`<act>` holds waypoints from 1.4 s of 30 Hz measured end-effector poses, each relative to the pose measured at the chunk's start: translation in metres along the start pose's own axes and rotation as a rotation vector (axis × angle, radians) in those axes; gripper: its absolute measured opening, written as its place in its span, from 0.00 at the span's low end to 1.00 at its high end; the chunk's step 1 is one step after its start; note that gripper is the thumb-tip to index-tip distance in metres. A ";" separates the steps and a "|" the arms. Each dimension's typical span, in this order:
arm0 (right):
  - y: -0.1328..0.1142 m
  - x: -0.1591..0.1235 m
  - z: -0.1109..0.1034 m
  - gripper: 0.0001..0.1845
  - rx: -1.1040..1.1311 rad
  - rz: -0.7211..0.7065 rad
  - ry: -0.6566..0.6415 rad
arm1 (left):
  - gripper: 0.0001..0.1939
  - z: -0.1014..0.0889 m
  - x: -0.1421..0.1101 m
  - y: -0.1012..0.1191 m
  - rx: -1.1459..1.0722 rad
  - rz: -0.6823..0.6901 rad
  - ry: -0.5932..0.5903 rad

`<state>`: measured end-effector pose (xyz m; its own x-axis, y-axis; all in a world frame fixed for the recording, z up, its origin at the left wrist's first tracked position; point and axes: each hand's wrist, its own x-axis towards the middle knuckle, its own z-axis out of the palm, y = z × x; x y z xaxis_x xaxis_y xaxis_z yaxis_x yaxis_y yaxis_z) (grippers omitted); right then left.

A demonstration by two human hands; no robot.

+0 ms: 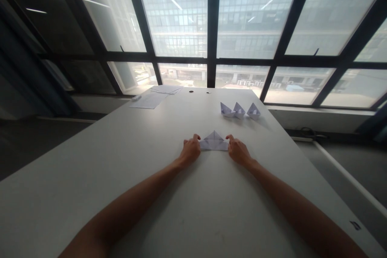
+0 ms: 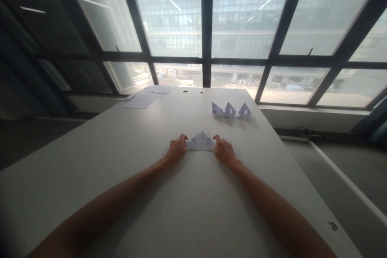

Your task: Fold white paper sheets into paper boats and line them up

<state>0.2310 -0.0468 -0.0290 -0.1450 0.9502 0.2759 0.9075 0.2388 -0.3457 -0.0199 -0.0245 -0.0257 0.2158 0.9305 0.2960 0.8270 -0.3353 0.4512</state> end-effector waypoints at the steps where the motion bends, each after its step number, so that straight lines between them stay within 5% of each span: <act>1: -0.002 0.000 -0.001 0.21 -0.045 -0.010 -0.006 | 0.14 -0.002 -0.001 0.001 0.042 0.019 -0.020; 7: -0.014 0.000 -0.007 0.16 -0.275 -0.034 -0.019 | 0.10 -0.016 -0.008 0.012 0.354 0.116 -0.112; 10: -0.014 0.001 -0.010 0.11 -0.308 -0.013 0.013 | 0.10 -0.019 -0.010 0.014 0.426 0.113 -0.061; 13: -0.011 0.000 -0.013 0.07 -0.271 -0.052 0.026 | 0.12 -0.019 -0.008 0.012 0.373 0.201 -0.006; 18: -0.011 -0.003 -0.011 0.10 -0.209 -0.068 -0.030 | 0.17 -0.016 -0.009 0.015 0.200 0.465 -0.172; 21: -0.014 -0.004 -0.006 0.13 -0.222 -0.043 -0.001 | 0.12 -0.013 -0.014 0.022 0.232 0.403 -0.144; 25: -0.019 -0.008 -0.001 0.15 -0.173 -0.044 0.040 | 0.21 -0.011 -0.017 0.029 0.296 0.309 -0.116; 32: -0.018 -0.009 0.008 0.21 0.023 -0.098 0.094 | 0.15 -0.015 -0.009 0.030 0.464 0.240 -0.161; 42: -0.020 0.008 0.019 0.16 0.490 -0.072 0.284 | 0.23 -0.013 -0.012 0.034 0.526 0.226 -0.115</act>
<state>0.2039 -0.0403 -0.0371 -0.0264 0.8530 0.5212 0.6003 0.4305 -0.6741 -0.0009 -0.0493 -0.0029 0.4477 0.8641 0.2299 0.8941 -0.4365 -0.1002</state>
